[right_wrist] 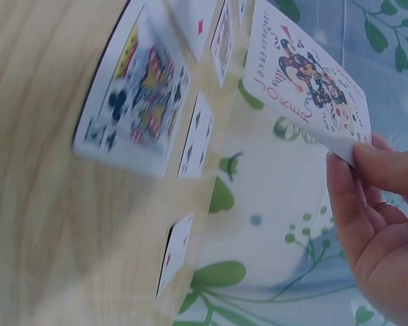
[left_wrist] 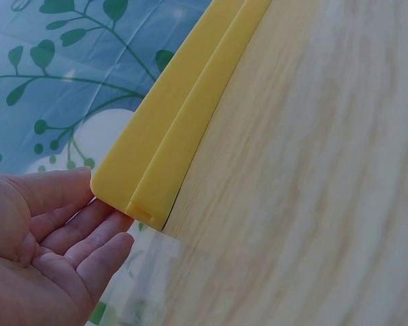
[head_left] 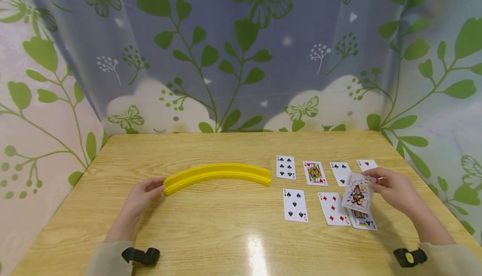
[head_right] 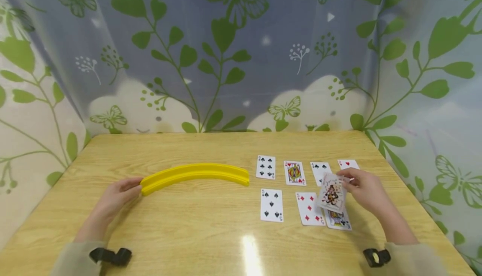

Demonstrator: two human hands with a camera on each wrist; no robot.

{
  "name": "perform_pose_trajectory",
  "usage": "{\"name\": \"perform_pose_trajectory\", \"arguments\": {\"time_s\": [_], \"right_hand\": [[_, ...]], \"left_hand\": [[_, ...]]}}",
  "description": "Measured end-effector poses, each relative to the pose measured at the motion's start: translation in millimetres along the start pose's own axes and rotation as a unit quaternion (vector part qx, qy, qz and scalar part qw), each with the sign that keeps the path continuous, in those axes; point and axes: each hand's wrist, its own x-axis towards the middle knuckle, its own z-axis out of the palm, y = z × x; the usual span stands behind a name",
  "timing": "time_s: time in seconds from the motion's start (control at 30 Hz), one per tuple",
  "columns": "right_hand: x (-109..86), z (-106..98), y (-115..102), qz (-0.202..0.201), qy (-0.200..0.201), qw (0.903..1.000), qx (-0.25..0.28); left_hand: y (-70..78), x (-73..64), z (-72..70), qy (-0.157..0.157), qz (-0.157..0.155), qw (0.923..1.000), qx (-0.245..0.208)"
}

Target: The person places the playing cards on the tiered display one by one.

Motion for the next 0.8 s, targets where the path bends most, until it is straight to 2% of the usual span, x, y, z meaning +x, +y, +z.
{"name": "perform_pose_trajectory", "arguments": {"time_s": [0.23,0.8], "right_hand": [[8.5,10,-16,-0.010,0.010,0.9998,0.013],[26.4,33,-52,-0.014,0.057,0.9921,0.111]], "left_hand": [[-0.4,0.3,0.3,0.001,-0.003,1.0000,0.001],[-1.6,0.7,0.1,0.006,-0.005,1.0000,0.003]]}}
